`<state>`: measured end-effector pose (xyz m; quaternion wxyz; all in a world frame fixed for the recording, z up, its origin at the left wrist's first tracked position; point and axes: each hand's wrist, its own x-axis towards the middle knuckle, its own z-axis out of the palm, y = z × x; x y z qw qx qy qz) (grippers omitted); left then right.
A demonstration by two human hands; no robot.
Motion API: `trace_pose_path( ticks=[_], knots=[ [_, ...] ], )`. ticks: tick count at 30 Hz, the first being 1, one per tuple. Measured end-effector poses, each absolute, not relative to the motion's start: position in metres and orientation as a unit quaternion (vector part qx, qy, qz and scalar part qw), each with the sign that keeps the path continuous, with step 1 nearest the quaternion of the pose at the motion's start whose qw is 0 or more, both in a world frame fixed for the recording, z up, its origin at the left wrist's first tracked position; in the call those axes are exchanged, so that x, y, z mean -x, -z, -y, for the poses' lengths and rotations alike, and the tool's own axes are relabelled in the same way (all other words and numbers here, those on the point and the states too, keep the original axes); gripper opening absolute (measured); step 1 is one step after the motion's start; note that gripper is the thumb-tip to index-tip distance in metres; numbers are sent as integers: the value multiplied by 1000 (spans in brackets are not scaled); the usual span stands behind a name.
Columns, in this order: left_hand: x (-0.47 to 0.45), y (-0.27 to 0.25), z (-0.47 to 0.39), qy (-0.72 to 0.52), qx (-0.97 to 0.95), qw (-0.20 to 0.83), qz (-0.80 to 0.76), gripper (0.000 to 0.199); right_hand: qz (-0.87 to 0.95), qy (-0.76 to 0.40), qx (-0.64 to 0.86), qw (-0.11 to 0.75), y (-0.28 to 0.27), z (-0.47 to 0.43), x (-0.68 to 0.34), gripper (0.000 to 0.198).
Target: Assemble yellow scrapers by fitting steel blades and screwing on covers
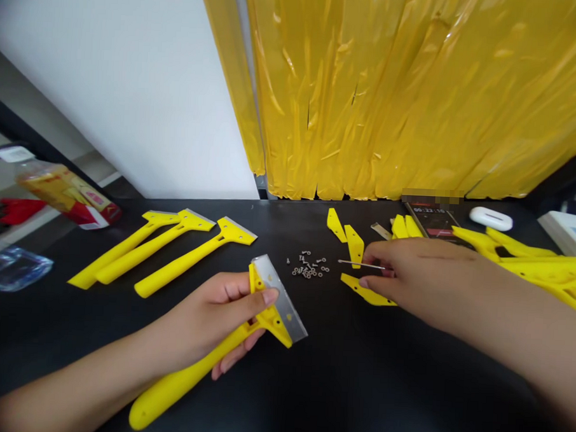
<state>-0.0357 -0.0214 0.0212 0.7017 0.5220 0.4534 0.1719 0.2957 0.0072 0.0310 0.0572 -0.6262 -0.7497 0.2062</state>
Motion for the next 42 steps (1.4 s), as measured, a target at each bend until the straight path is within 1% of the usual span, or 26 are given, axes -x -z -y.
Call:
trace_pose_path(
  ticks=[2, 3, 5, 7, 11, 14, 18, 21, 22, 24, 26, 28, 29, 31, 33, 36, 42],
  knots=[
    [35, -20, 21, -167, -522, 700, -458, 43, 744, -169, 646, -2, -20, -11, -300, 26],
    [35, -20, 21, -166, -523, 699, -459, 44, 745, -166, 646, -18, -16, -12, -300, 23],
    [35, -19, 21, -163, -525, 698, -459, 44, 751, -178, 635, -31, -10, -12, -298, 20],
    [35, -18, 20, -160, -525, 701, -456, 44, 755, -195, 624, -48, -9, -13, -296, 21],
    [34, -18, 19, -152, -524, 706, -452, 44, 755, -212, 618, -52, -11, -13, -298, 20],
    [35, -17, 18, -151, -523, 707, -453, 44, 756, -212, 618, -45, -9, -9, -300, 23],
    [36, -13, 17, -150, -518, 713, -448, 49, 770, -235, 592, -40, -7, -5, -299, 21],
    [36, -9, 16, -153, -513, 715, -449, 50, 772, -253, 583, -15, -12, -7, -293, 19],
    [36, -9, 15, -156, -512, 715, -450, 49, 771, -259, 581, -7, -15, -8, -289, 23],
    [35, -8, 15, -165, -505, 716, -452, 48, 766, -296, 570, 28, -23, -9, -276, 37],
    [33, -8, 15, -177, -496, 720, -451, 46, 743, -378, 544, 102, -29, -6, -259, 49],
    [32, -8, 17, -179, -487, 729, -447, 44, 694, -483, 500, 188, -34, 1, -239, 50],
    [31, -8, 18, -175, -484, 734, -443, 44, 670, -528, 476, 212, -34, 6, -231, 49],
    [30, -8, 20, -164, -481, 744, -433, 43, 641, -582, 445, 230, -34, 14, -218, 46],
    [30, -9, 22, -160, -480, 748, -430, 41, 639, -591, 437, 227, -32, 20, -211, 42],
    [29, -12, 23, -151, -485, 743, -436, 39, 649, -568, 455, 222, -28, 23, -208, 37],
    [28, -14, 23, -166, -482, 746, -428, 31, 638, -560, 467, 249, -20, 21, -204, 43]
  ],
)
